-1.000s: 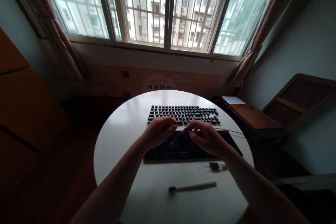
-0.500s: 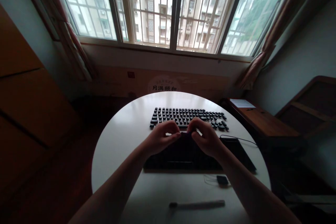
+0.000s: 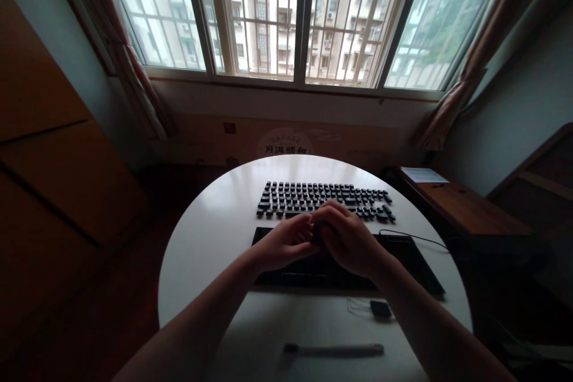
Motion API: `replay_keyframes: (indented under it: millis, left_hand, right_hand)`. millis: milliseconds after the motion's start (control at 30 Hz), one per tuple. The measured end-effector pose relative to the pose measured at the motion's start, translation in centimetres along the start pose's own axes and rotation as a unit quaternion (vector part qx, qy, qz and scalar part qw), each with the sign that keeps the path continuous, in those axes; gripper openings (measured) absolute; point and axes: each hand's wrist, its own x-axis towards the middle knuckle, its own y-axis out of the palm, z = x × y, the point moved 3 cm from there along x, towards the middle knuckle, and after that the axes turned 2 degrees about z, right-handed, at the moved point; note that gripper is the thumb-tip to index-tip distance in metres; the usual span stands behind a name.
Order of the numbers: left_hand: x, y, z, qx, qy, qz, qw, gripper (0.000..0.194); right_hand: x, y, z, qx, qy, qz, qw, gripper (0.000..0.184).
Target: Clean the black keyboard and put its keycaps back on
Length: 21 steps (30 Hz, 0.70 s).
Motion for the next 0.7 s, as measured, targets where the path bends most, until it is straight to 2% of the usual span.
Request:
replay_keyframes:
  millis: [133,233,367,567,633,700]
  left_hand:
    - [0.3,0.3,1.1,0.044,-0.024,-0.034,0.998,0.023]
    - [0.4,-0.5,1.2,0.047,-0.038,-0.058,0.996,0.025]
    - [0.4,-1.6,0.9,0.104,-0.044,-0.109,0.988,0.029]
    - [0.1,-2.5,1.1,0.109,-0.019,-0.255,0.961,0.026]
    - [-0.1,-2.7,1.0,0.123,-0.013,-0.262,0.957,0.026]
    - [-0.2,-3.0,0.6,0.154,-0.006,-0.247,0.957,0.024]
  right_hand:
    - [-0.1,-1.1,-0.5,-0.113,0.001,0.015,0.993,0.025]
    - [-0.2,-1.8,-1.2,-0.162,0.008,0.012,0.987,0.023]
    - [-0.3,-2.1,-2.5,-0.201,0.019,0.004,0.979,0.024]
    - [-0.4,-1.7,-3.4,-0.211,0.048,0.009,0.976,0.022]
    - [-0.4,-1.6,-3.4,-0.212,0.066,0.028,0.975,0.022]
    - [-0.4,-1.3,-3.4,-0.206,0.087,0.061,0.973,0.017]
